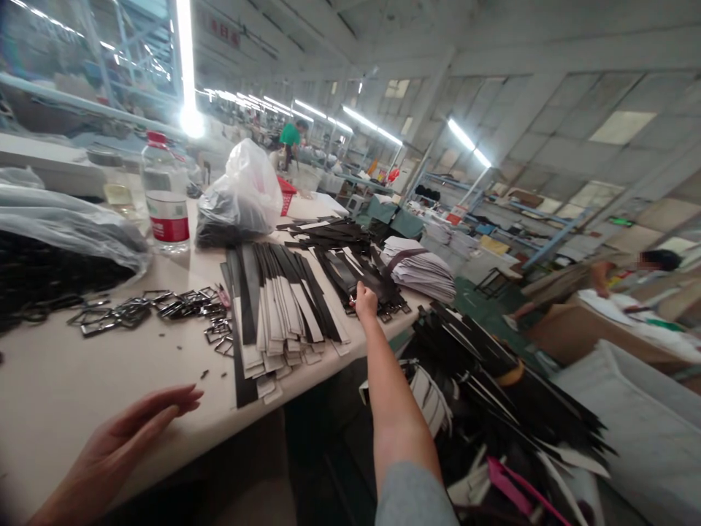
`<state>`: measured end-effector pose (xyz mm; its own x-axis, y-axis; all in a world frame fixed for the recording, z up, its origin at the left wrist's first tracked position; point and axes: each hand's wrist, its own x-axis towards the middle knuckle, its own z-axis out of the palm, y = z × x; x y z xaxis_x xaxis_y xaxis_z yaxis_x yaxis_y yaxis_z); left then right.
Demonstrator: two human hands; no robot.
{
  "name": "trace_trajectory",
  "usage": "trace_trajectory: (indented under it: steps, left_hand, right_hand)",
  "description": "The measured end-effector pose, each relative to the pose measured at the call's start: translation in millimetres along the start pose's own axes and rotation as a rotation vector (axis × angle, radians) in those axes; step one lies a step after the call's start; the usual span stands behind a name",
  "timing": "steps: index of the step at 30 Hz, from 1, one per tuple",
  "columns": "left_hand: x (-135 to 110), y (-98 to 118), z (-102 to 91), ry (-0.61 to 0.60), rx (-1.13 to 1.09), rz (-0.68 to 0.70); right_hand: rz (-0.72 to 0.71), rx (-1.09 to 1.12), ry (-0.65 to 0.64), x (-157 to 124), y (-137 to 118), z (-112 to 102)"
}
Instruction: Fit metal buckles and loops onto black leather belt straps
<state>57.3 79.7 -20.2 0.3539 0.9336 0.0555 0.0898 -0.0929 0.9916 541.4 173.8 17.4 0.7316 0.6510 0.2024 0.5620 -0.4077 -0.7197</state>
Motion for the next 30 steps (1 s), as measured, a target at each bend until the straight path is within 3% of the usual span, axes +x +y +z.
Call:
trace_trajectory:
  steps: [5, 7, 12, 15, 18, 30]
  left_hand:
    - [1, -2, 0.6, 0.014, 0.031, 0.033]
    - [1, -3, 0.9, 0.018, 0.053, 0.048]
    - [-1, -1, 2.2, 0.006, 0.088, 0.092]
    - [-1, -2, 3.2, 0.002, 0.106, 0.13]
    - [-1, -5, 3.6, 0.009, 0.112, 0.155]
    - [-2, -1, 5.9, -0.026, 0.074, 0.169]
  right_hand:
    - [-0.095, -0.193, 0.164, -1, -13, -19]
    - [-0.164, -0.256, 0.175, -5, -23, -20]
    - [-0.293, -0.414, -0.097, -23, -50, 16]
    - [-0.271, -0.515, -0.262, -30, -61, 48]
    - [-0.216, -0.592, -0.327, -31, -67, 67]
    - [-0.071, -0.668, -0.372, -20, -76, 62]
